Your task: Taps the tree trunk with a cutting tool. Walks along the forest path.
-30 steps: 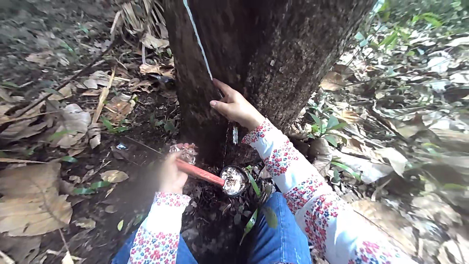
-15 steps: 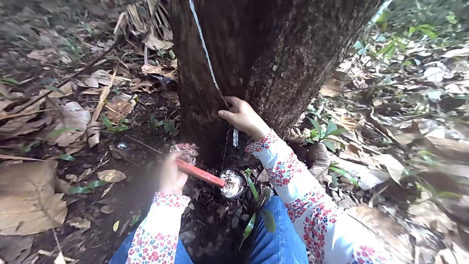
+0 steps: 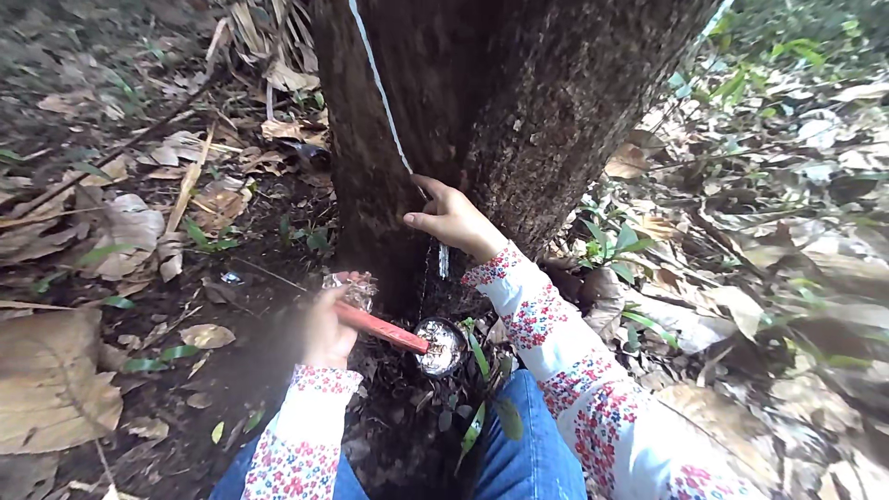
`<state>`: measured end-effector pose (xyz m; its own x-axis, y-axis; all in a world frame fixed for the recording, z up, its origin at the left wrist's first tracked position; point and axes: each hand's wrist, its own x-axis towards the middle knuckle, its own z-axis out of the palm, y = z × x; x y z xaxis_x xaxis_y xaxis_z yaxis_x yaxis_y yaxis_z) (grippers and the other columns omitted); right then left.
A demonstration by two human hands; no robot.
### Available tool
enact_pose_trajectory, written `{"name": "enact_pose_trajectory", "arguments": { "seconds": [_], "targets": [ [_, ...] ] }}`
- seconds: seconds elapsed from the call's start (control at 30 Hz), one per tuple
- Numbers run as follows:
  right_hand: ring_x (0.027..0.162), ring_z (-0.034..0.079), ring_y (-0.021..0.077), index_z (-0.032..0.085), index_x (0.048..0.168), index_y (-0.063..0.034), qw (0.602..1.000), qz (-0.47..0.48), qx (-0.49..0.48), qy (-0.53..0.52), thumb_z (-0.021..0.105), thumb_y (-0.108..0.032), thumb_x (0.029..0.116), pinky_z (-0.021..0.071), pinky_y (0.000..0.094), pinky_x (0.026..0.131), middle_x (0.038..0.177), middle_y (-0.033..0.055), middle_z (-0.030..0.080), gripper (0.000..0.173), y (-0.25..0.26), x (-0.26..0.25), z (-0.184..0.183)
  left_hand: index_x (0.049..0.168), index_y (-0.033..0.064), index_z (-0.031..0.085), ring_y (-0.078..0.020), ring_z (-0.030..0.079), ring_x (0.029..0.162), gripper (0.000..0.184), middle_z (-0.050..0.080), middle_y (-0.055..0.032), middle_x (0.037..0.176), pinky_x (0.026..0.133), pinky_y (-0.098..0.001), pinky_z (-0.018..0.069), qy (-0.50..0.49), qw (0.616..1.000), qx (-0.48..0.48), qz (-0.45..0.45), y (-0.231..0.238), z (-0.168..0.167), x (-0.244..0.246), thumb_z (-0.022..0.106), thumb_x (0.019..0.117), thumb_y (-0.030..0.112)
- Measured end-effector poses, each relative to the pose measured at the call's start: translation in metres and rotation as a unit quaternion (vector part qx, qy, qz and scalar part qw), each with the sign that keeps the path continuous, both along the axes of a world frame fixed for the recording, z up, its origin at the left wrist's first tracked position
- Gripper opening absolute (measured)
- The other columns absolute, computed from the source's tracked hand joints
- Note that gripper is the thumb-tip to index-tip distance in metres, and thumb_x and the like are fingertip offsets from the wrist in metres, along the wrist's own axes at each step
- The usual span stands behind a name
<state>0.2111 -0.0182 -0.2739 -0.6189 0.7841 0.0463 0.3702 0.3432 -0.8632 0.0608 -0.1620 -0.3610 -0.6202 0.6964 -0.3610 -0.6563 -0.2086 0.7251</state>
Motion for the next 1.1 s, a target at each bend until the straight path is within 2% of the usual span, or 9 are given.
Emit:
{"name": "enact_pose_trajectory", "arguments": {
  "seconds": [0.1, 0.17, 0.37, 0.5, 0.7, 0.77, 0.87, 0.93, 1.1],
  "targets": [
    [0.083, 0.066, 0.0234, 0.041, 0.152, 0.0006, 0.999, -0.035, -0.012, -0.025, 0.071, -0.023, 0.0958, 0.0543, 0.0427, 0.082, 0.102, 0.0199, 0.071, 0.068, -0.005, 0.009, -0.009, 0.106, 0.0011, 0.055, -0.0173, 0.069, 0.076, 0.015, 0.067, -0.0111, 0.088, 0.070, -0.0314, 0.0604, -0.003, 1.000, -0.001, 0.008, 0.000, 0.000, -0.002, 0.043, 0.0988, -0.003],
    [0.087, 0.066, 0.0249, 0.044, 0.149, 0.0022, 0.998, -0.049, -0.015, -0.029, 0.072, -0.023, 0.0947, 0.0536, 0.0446, 0.084, 0.105, 0.0206, 0.070, 0.066, -0.006, 0.014, -0.015, 0.105, 0.0008, 0.055, -0.0178, 0.070, 0.077, 0.014, 0.067, -0.0111, 0.088, 0.070, -0.0318, 0.0607, -0.003, 1.000, 0.002, 0.015, 0.000, 0.001, -0.004, 0.043, 0.0987, -0.003],
    [0.073, 0.060, 0.0194, 0.043, 0.151, 0.0011, 0.999, -0.041, -0.007, -0.022, 0.074, -0.021, 0.0923, 0.0520, 0.0402, 0.074, 0.091, 0.0155, 0.068, 0.070, -0.005, 0.014, -0.018, 0.104, 0.0037, 0.055, -0.0160, 0.070, 0.079, 0.016, 0.067, -0.0085, 0.089, 0.073, -0.0315, 0.0607, -0.004, 1.000, 0.008, 0.003, 0.002, 0.001, -0.001, 0.041, 0.0994, -0.002],
    [0.083, 0.065, 0.0257, 0.047, 0.147, 0.0018, 0.996, -0.071, -0.015, -0.049, 0.073, -0.023, 0.0929, 0.0533, 0.0466, 0.081, 0.101, 0.0193, 0.070, 0.064, -0.008, 0.021, -0.026, 0.104, 0.0028, 0.055, -0.0171, 0.069, 0.078, 0.015, 0.067, -0.0100, 0.088, 0.071, -0.0313, 0.0602, -0.004, 1.000, 0.002, 0.000, 0.003, 0.000, -0.001, 0.042, 0.0990, -0.002],
    [0.061, 0.053, 0.0150, 0.037, 0.154, 0.0010, 0.999, -0.030, -0.003, -0.028, 0.074, -0.018, 0.0921, 0.0492, 0.0349, 0.063, 0.078, 0.0108, 0.064, 0.074, -0.007, 0.020, -0.025, 0.103, 0.0041, 0.055, -0.0160, 0.070, 0.079, 0.016, 0.068, -0.0085, 0.088, 0.074, -0.0315, 0.0609, -0.007, 1.000, 0.012, -0.006, 0.003, 0.000, 0.001, 0.040, 0.0994, -0.002],
    [0.062, 0.053, 0.0157, 0.038, 0.154, 0.0008, 0.999, -0.034, -0.005, -0.034, 0.073, -0.017, 0.0921, 0.0495, 0.0359, 0.064, 0.079, 0.0114, 0.064, 0.073, -0.007, 0.021, -0.027, 0.102, 0.0045, 0.056, -0.0157, 0.070, 0.079, 0.016, 0.068, -0.0080, 0.088, 0.073, -0.0315, 0.0606, -0.006, 1.000, 0.008, -0.008, 0.003, 0.002, 0.003, 0.041, 0.0997, -0.001],
    [0.073, 0.061, 0.0211, 0.042, 0.151, 0.0002, 0.996, -0.064, -0.029, -0.048, 0.072, -0.018, 0.0925, 0.0527, 0.0423, 0.073, 0.093, 0.0166, 0.069, 0.068, -0.010, 0.025, -0.033, 0.101, 0.0038, 0.057, -0.0156, 0.069, 0.077, 0.017, 0.068, -0.0084, 0.086, 0.070, -0.0305, 0.0603, -0.006, 1.000, 0.003, -0.005, 0.002, 0.003, 0.003, 0.041, 0.0991, -0.002],
    [0.076, 0.063, 0.0222, 0.042, 0.151, -0.0006, 0.996, -0.072, -0.045, -0.042, 0.073, -0.017, 0.0921, 0.0529, 0.0432, 0.076, 0.095, 0.0177, 0.069, 0.069, -0.011, 0.027, -0.036, 0.102, 0.0036, 0.056, -0.0153, 0.070, 0.076, 0.016, 0.068, -0.0086, 0.086, 0.070, -0.0302, 0.0604, -0.006, 1.000, 0.005, -0.005, 0.001, 0.004, 0.002, 0.041, 0.0992, -0.002],
    [0.065, 0.060, 0.0192, 0.033, 0.157, -0.0046, 0.998, -0.043, -0.033, -0.022, 0.074, -0.013, 0.0912, 0.0531, 0.0398, 0.069, 0.082, 0.0146, 0.067, 0.078, -0.012, 0.028, -0.042, 0.103, 0.0031, 0.056, -0.0162, 0.070, 0.076, 0.016, 0.068, -0.0093, 0.085, 0.070, -0.0315, 0.0608, -0.004, 1.000, 0.010, -0.006, 0.000, 0.003, 0.003, 0.041, 0.0992, -0.002]
  ]
}}
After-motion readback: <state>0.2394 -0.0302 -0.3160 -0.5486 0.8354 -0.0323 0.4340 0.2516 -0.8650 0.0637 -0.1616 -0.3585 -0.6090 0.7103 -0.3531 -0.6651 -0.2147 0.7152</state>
